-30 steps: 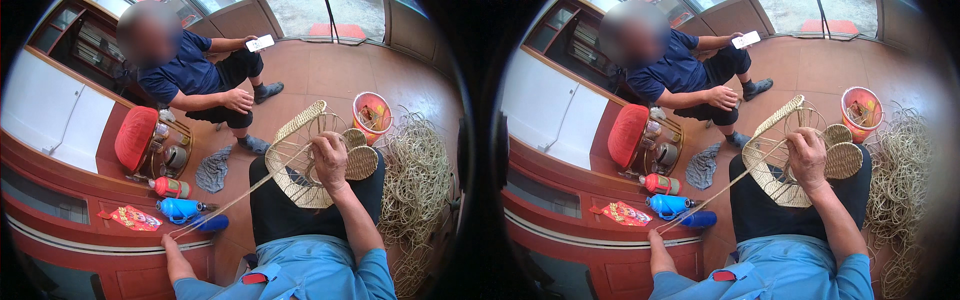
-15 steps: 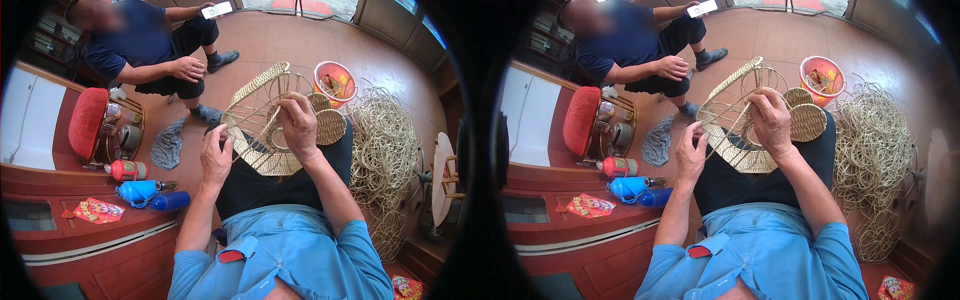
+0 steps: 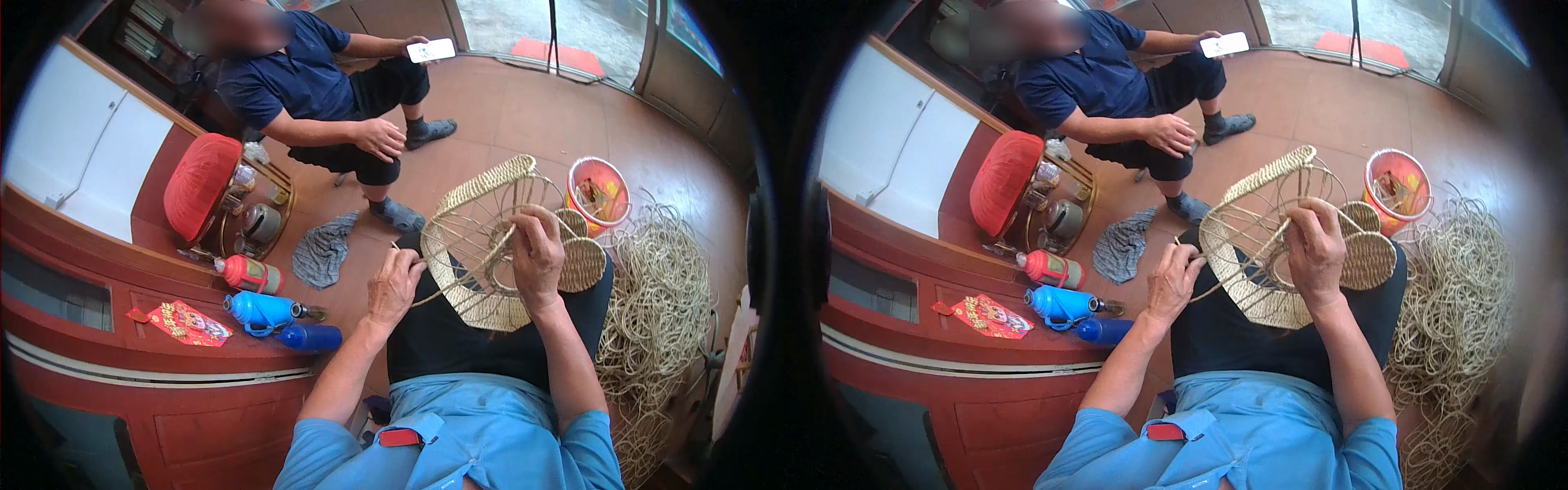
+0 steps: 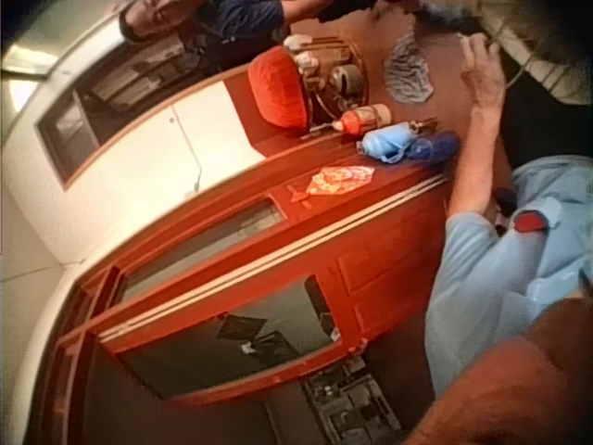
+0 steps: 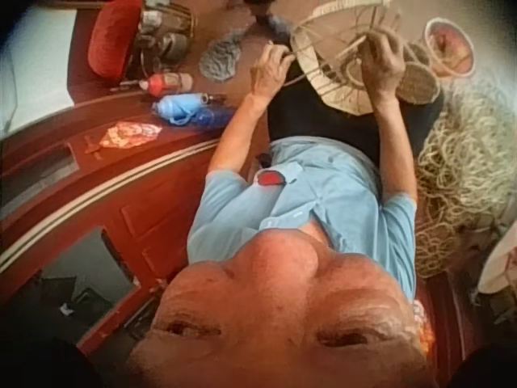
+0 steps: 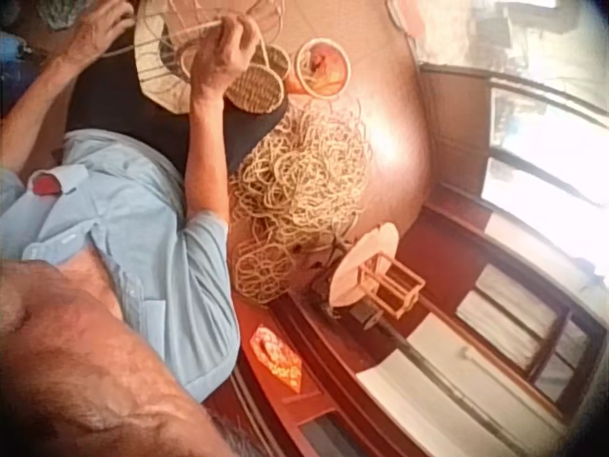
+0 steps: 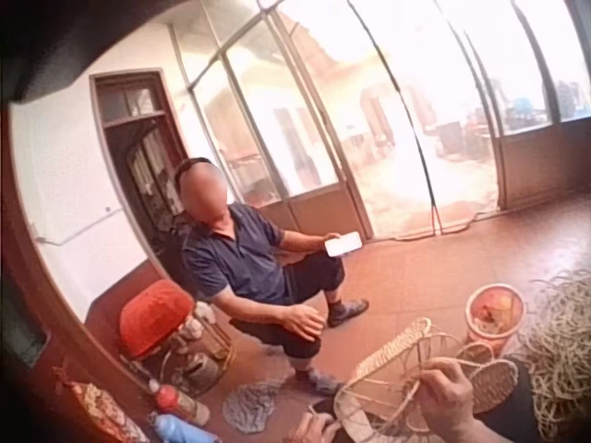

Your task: Weaving a basket from straw or flexible fibers.

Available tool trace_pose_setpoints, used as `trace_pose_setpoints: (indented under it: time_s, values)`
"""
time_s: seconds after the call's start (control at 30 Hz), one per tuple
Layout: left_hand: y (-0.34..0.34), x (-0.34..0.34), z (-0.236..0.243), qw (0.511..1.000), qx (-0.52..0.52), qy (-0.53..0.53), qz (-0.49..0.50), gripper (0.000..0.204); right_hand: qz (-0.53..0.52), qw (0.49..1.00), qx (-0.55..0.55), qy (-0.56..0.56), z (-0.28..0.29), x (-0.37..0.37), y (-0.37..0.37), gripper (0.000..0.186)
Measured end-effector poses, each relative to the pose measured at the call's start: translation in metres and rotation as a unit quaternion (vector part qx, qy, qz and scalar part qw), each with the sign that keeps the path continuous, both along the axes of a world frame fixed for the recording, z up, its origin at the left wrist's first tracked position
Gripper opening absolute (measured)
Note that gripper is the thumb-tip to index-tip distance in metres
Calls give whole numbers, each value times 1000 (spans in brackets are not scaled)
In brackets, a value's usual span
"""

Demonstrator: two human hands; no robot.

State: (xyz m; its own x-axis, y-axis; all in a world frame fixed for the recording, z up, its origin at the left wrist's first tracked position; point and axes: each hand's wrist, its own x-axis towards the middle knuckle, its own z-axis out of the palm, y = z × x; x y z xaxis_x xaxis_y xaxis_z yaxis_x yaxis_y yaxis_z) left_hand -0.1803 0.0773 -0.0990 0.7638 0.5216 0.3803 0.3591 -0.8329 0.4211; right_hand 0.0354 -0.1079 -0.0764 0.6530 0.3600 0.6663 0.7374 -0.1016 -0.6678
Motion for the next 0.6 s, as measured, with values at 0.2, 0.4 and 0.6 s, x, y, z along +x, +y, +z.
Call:
trace_pose_setpoints:
  time_s: [0.2,0.4,0.6]
  values:
    - [41,-27,5,995,98,0,24,12,12,1000,5,26,-5,1,-1,21]
    - [121,-126,4,941,38,171,288,19,-7,1000,2,-9,-2,3,-3,21]
    - [-57,-41,82,829,-509,100,-206,22,-24,999,-22,6,7,6,-6,19]
